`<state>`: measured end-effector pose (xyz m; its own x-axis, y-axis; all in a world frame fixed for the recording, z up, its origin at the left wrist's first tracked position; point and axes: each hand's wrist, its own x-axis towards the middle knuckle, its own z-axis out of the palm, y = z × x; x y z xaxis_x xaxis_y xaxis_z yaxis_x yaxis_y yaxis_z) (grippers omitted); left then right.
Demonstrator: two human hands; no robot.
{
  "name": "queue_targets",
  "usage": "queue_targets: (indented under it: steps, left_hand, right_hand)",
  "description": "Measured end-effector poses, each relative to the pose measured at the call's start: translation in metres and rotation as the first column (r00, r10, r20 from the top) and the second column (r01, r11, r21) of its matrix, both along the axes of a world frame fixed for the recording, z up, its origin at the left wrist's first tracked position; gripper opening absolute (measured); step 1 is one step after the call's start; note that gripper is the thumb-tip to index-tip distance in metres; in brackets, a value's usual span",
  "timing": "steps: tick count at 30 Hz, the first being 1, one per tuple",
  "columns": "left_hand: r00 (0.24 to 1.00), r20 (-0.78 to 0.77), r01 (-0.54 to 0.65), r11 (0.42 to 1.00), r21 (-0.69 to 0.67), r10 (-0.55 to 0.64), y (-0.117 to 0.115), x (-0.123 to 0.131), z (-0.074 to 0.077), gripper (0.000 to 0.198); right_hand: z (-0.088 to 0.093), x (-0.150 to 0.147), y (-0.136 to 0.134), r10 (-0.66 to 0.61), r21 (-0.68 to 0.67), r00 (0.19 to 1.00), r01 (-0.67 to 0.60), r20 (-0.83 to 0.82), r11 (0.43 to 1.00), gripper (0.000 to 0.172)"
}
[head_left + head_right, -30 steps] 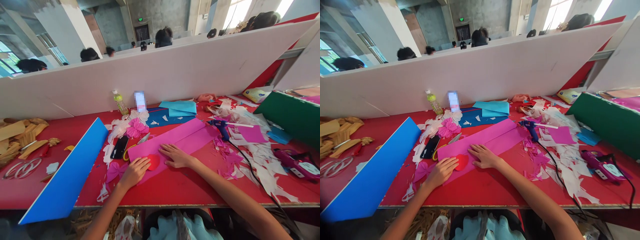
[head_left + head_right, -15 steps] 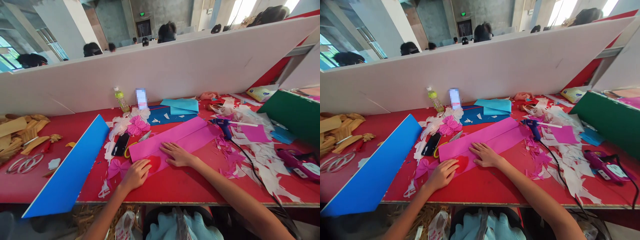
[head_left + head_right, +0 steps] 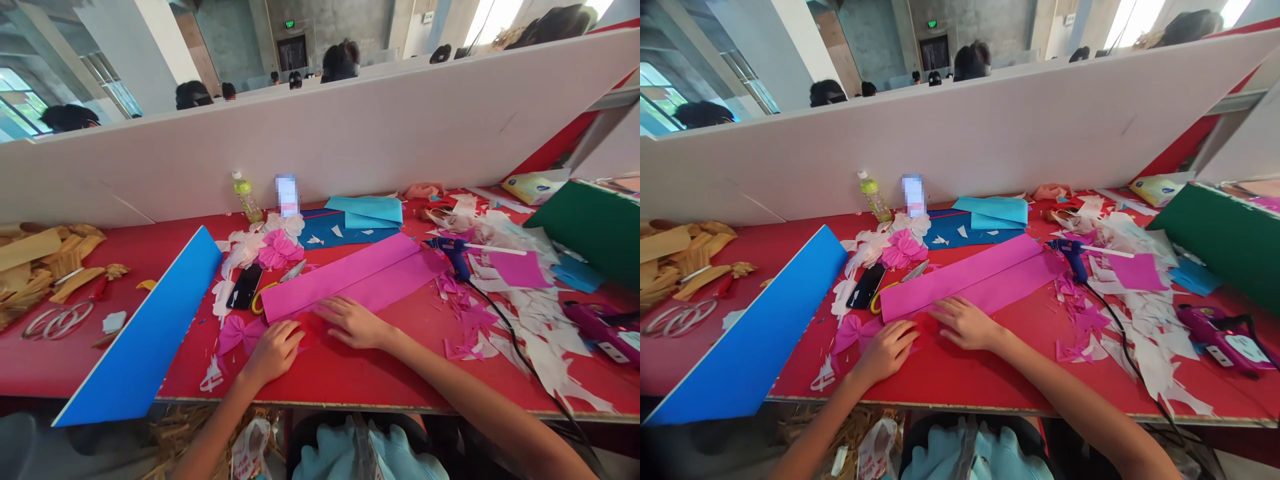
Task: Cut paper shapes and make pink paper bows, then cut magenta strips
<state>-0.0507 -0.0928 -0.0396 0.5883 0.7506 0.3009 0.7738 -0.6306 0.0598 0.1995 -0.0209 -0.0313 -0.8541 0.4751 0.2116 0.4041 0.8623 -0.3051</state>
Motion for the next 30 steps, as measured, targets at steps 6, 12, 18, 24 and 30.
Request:
queue_targets:
  steps: [6,12,18,24,30]
  left_hand:
    - [1.0,0.001,0.005,1.0,-0.019,-0.005,0.0,-0.003,0.001,0.029]
    - [1.0,-0.01,0.014,1.0,-0.011,-0.015,0.0,-0.005,0.0,0.031]
    - [1.0,-0.007,0.015,0.999,0.048,-0.015,-0.003,-0.01,-0.003,0.032]
    - [1.0,-0.007,-0.008,0.997,0.075,0.008,-0.004,-0.011,-0.005,0.032]
    - [1.0,0.004,-0.019,0.997,0.07,0.019,-0.005,-0.012,-0.004,0.031]
  right_hand:
    - [-0.009,-0.014,-0.013,0.111,0.056,0.993,-0.109,-0.027,0.992,0.037]
    - [-0.011,-0.014,-0.013,0.125,0.178,0.992,-0.117,-0.035,0.977,0.032]
    - [-0.008,-0.013,-0.014,0.136,0.249,0.991,-0.129,-0.01,0.96,0.031]
    - [-0.008,-0.014,-0.015,0.085,0.195,0.996,-0.087,0.018,0.977,0.035]
    - [-0.008,-0.015,-0.016,0.072,0.162,0.997,-0.075,0.024,0.984,0.039]
